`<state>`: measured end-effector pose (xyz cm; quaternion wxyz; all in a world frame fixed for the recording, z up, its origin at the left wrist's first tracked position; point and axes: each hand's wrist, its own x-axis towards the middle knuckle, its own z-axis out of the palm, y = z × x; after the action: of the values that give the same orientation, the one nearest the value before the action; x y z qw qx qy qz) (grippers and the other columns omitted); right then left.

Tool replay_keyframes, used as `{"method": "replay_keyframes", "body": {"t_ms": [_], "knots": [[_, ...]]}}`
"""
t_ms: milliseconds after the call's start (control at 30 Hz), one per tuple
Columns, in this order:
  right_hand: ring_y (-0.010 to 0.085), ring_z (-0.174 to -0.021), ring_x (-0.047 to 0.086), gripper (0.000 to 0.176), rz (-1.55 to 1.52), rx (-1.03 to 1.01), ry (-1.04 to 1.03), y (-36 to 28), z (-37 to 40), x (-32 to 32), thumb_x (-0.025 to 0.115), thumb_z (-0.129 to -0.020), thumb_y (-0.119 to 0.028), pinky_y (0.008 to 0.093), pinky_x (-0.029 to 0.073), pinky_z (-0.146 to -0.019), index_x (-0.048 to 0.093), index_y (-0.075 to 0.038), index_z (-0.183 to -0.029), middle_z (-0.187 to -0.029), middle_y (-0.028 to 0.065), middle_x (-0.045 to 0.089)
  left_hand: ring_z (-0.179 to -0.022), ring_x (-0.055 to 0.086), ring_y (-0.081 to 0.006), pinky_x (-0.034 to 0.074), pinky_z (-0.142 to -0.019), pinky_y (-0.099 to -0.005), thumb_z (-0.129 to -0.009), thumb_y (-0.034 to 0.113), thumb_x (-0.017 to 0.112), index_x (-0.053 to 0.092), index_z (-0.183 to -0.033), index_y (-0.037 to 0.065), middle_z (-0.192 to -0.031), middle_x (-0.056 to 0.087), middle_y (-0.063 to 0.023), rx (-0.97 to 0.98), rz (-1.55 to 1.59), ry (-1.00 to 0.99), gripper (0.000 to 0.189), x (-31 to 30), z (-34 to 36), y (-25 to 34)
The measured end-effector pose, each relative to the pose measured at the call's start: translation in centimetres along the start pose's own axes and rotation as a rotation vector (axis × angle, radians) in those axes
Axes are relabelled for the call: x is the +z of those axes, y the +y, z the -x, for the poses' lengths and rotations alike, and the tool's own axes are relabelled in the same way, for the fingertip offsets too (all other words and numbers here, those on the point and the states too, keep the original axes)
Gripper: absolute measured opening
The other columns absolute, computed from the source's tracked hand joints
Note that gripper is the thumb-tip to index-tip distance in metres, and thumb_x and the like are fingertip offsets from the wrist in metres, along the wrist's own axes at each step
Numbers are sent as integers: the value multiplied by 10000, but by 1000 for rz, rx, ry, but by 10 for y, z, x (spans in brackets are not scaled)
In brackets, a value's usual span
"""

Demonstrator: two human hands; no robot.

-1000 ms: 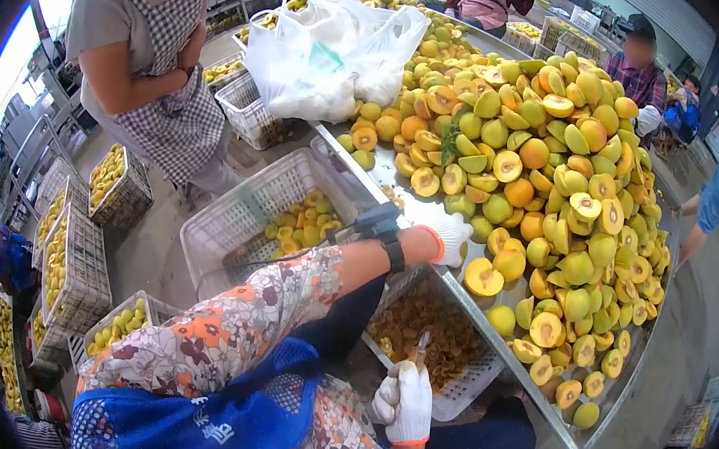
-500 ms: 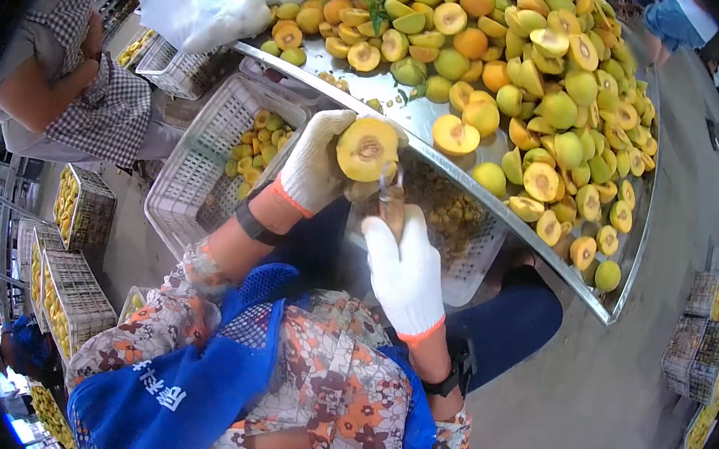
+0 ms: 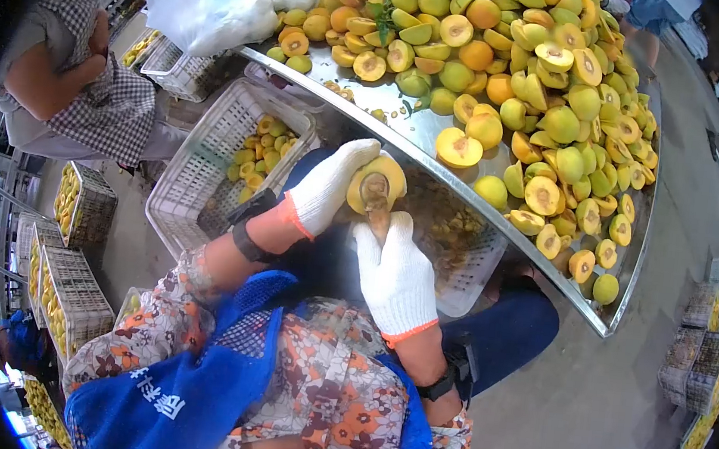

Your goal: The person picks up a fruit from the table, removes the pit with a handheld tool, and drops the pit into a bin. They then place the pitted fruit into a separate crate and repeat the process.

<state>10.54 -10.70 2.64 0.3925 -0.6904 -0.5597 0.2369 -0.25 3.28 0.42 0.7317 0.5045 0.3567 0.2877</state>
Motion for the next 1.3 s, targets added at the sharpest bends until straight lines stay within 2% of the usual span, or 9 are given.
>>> {"method": "replay_keyframes", "body": {"t_ms": [133,267,333,800,867,967,1100,1167,1300], "knots": [[533,-744,625,361,117,130,-39,-13,4,1,618,-986,-329,586,489,-600,500,-3,-1090,-796,339,627,-869,651,-163,542,-814,-318,-1039,408,469,655,-1153,38,-965,697,-77,208,-367,-36,429,-8,10,2],[559,-817,613,437,39,131,-38,-19,14,6,578,-995,-370,613,479,-694,483,14,-1182,-845,368,621,-942,642,-191,521,-855,-362,-1070,359,400,669,-1123,47,-993,702,-115,-13,-516,-73,416,1,39,45],[564,-841,613,395,61,125,-29,-24,20,8,573,-991,-342,603,474,-698,474,10,-1141,-847,362,629,-904,654,-245,516,-845,-381,-1057,423,404,678,-1111,49,-986,706,-162,301,-819,-31,466,-14,30,7],[518,-968,640,503,-140,143,14,-25,64,7,578,-958,-323,522,493,-805,501,76,-1254,-987,362,648,-951,693,-345,514,-896,-409,-1013,558,414,689,-1243,82,-992,737,-194,34,-872,-110,595,21,89,75],[473,-763,672,568,30,-13,70,-14,69,11,475,-1037,-480,517,534,-668,536,-3,-1337,-893,273,698,-1067,655,-434,496,-935,-441,-1004,604,364,676,-1227,50,-1135,698,-257,29,-886,-145,674,14,80,62],[576,-1097,566,712,-54,189,-139,-34,66,-7,511,-1004,-484,566,467,-925,419,77,-1432,-1148,424,593,-1049,664,-398,495,-936,-432,-994,669,328,657,-1202,-36,-1105,695,-269,-16,-881,-146,806,8,71,52],[572,-1097,570,720,-1,138,-112,-25,70,3,506,-1006,-483,561,470,-923,405,85,-1437,-1147,427,592,-1055,657,-346,489,-956,-421,-978,708,321,632,-1227,-61,-1149,683,-235,-142,-900,-285,866,-1,60,48],[492,-763,661,537,70,-16,53,-18,74,14,483,-1031,-484,538,525,-672,567,-27,-1300,-889,278,696,-1040,658,-332,511,-910,-419,-972,708,341,625,-1244,-54,-1170,677,-217,-155,-921,-300,857,-3,54,48],[538,-965,631,449,-137,113,-11,-36,68,4,562,-981,-338,565,495,-773,515,33,-1229,-963,372,645,-1079,633,-237,559,-772,-343,-961,698,425,631,-1283,-13,-1178,678,-176,-232,-723,-264,807,-3,55,45]]}}
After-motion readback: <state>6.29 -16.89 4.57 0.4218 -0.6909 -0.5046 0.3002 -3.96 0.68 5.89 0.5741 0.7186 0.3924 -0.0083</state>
